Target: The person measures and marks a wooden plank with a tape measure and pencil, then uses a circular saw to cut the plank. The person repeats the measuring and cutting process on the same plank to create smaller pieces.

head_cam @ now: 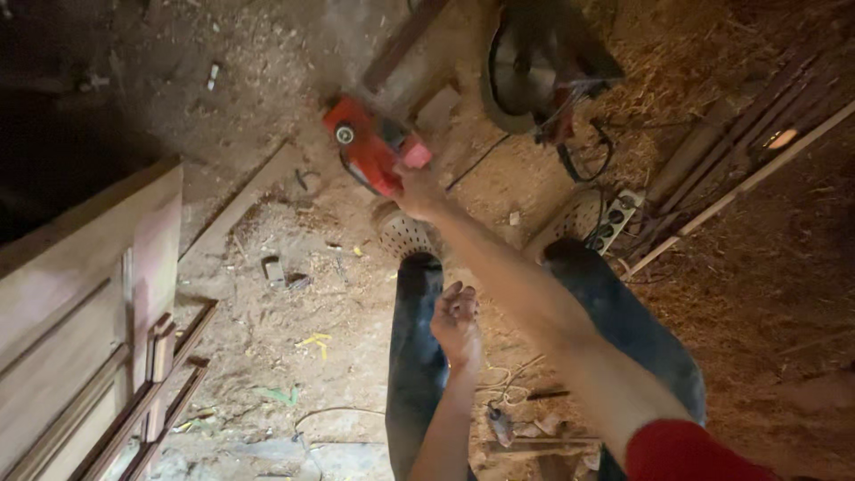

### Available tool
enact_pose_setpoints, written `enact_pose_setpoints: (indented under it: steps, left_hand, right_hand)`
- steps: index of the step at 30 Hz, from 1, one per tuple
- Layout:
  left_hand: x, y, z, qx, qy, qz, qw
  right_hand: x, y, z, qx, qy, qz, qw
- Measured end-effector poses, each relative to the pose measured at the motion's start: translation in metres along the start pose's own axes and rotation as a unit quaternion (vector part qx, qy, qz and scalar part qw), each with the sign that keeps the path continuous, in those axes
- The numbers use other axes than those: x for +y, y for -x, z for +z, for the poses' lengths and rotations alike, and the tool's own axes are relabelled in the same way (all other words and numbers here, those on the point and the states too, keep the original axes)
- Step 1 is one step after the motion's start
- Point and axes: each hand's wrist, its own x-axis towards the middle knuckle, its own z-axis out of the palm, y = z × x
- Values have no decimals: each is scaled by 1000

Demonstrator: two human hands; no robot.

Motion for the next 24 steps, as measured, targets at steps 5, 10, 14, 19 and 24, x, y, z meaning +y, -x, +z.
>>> enact_pose_setpoints:
  steps: [5,10,14,19,24]
  left_hand:
    - [28,-27,44,-25,-152,81,985]
    - [53,-118,122,-90,-306,259,912]
    - [87,-235,211,-104,-463,531,702]
    - [136,-347,322,-91,-664,472,573]
    - [141,-426,385,-105,-817,407,395]
  right_hand:
    - [36,24,-142,44,51,161,985]
    - [180,-51,-323,362,54,11,931]
    - [277,-139,-352,298,94,15,950]
    - [325,-215,-321,97,286,138,943]
    - [329,-232,-342,126,298,134,937]
